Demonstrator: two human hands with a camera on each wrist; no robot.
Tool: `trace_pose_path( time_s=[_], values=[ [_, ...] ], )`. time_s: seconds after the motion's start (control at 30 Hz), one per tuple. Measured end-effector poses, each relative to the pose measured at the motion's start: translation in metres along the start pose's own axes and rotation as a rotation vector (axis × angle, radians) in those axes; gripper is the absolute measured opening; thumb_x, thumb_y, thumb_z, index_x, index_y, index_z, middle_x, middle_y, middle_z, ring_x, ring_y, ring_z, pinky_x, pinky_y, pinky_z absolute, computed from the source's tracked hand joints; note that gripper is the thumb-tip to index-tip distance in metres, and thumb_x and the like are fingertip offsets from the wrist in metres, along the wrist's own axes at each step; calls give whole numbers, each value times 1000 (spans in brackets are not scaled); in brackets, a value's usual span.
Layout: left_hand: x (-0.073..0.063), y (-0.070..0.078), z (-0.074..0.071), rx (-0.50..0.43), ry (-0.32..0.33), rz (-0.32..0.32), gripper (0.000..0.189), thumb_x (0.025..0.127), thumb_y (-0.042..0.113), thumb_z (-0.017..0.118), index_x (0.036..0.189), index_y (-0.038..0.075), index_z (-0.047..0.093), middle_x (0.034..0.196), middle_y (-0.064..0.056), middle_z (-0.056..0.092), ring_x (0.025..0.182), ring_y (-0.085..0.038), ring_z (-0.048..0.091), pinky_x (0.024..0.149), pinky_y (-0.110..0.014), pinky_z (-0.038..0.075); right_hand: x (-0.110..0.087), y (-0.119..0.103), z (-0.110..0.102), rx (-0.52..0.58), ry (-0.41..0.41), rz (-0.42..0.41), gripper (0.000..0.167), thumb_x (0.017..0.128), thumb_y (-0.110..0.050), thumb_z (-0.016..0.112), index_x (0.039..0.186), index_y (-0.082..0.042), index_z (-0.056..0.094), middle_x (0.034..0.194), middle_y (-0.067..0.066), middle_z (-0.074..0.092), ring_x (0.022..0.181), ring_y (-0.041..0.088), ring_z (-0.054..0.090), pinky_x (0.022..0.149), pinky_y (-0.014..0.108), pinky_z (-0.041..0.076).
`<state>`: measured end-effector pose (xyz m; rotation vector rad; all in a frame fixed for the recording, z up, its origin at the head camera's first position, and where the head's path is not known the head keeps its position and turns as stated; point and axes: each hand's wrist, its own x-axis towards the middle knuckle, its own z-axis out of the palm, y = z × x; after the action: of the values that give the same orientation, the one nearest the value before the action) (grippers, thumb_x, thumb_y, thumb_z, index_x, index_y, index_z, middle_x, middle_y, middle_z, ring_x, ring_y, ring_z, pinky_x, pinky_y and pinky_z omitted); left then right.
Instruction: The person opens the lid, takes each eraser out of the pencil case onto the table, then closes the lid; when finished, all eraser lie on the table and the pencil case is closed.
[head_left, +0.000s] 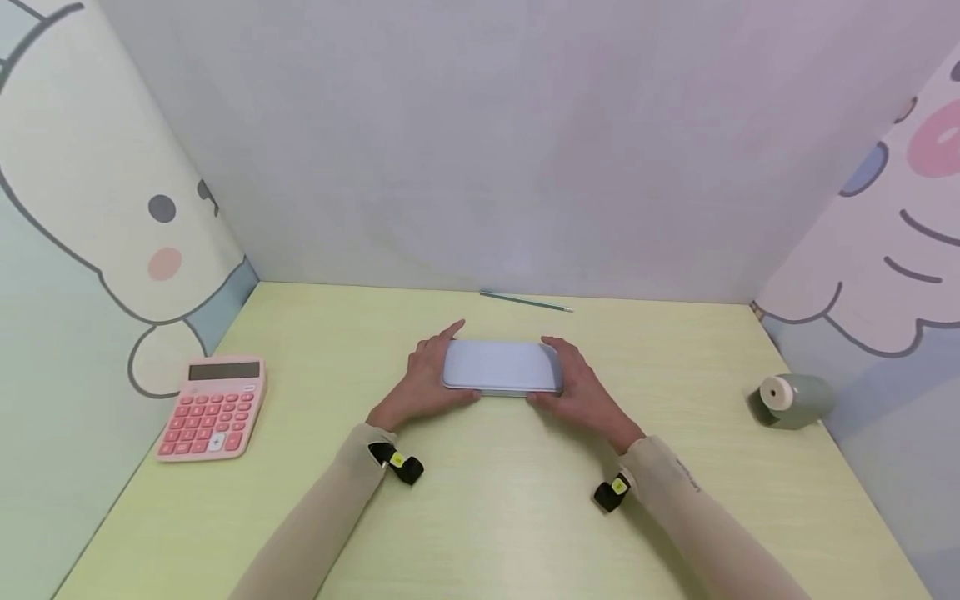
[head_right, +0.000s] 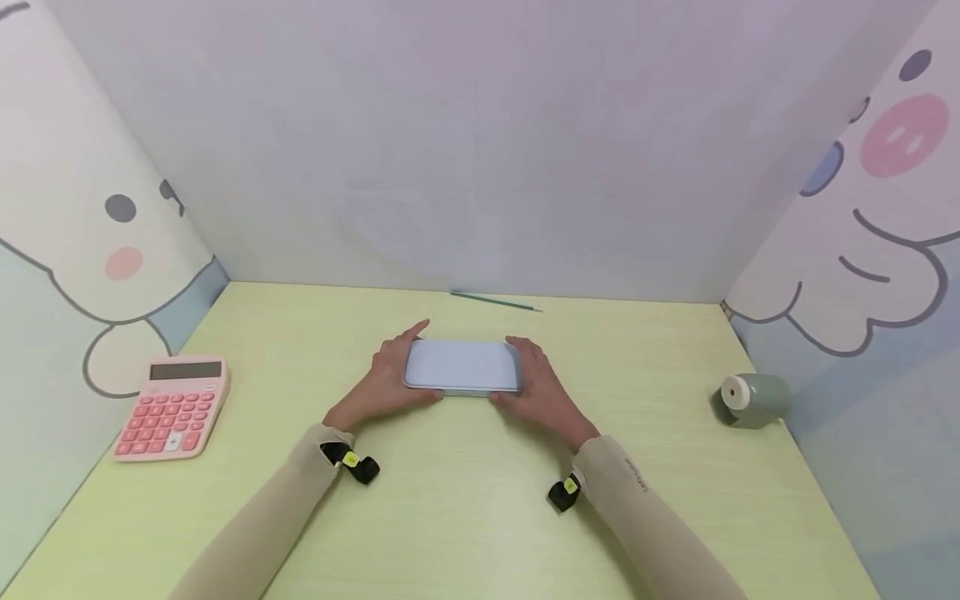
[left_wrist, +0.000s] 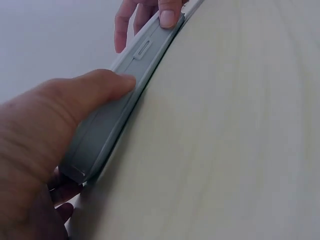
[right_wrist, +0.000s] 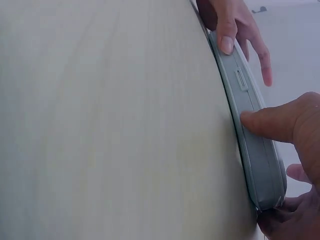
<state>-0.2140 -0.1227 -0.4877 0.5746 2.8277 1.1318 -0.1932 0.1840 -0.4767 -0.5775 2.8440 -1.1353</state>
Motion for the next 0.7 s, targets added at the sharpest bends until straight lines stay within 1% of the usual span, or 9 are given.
trace_pose_path(
  time_s=[0.2,0.33,0.4,0.5,0.6,0.7],
  values=[
    [0,6,6,34,49,-18,122,76,49,92,172,28,20,157,-14,53,141,-39,44,115,-59,35,-3,-6,5,2,36,23,93,89,-27,88,162,-7,34,164,23,41,147,41,46,123,62,39],
    [3,11,11,66,75,-27,123,75,53,91,172,28,21,154,-16,54,140,-42,44,112,-59,38,-2,-9,8,-11,63,47,91,89,-31,88,160,-8,35,163,21,41,146,41,46,122,61,41],
    [4,14,12,80,84,-36,123,74,54,91,172,29,21,154,-16,54,140,-42,44,111,-59,39,-2,-10,9,-26,81,46,90,89,-32,87,159,-6,36,162,22,43,145,41,48,121,62,42],
    [3,18,14,94,100,-50,121,73,56,91,170,28,24,155,-17,53,140,-43,44,110,-59,40,-2,-11,13,-44,103,47,91,88,-33,88,158,-4,38,159,22,46,143,42,50,119,61,45],
    [1,19,16,81,116,-63,122,70,54,93,169,24,28,154,-18,54,139,-45,45,109,-60,41,-2,-12,17,-53,121,56,93,86,-34,89,157,-4,39,157,22,48,140,41,52,117,60,46],
    [1,19,17,71,134,-58,124,69,53,94,169,22,28,152,-18,55,138,-44,46,109,-59,41,-1,-14,20,-55,150,66,96,83,-35,91,157,-3,39,154,23,51,137,41,54,115,59,48]
  ],
)
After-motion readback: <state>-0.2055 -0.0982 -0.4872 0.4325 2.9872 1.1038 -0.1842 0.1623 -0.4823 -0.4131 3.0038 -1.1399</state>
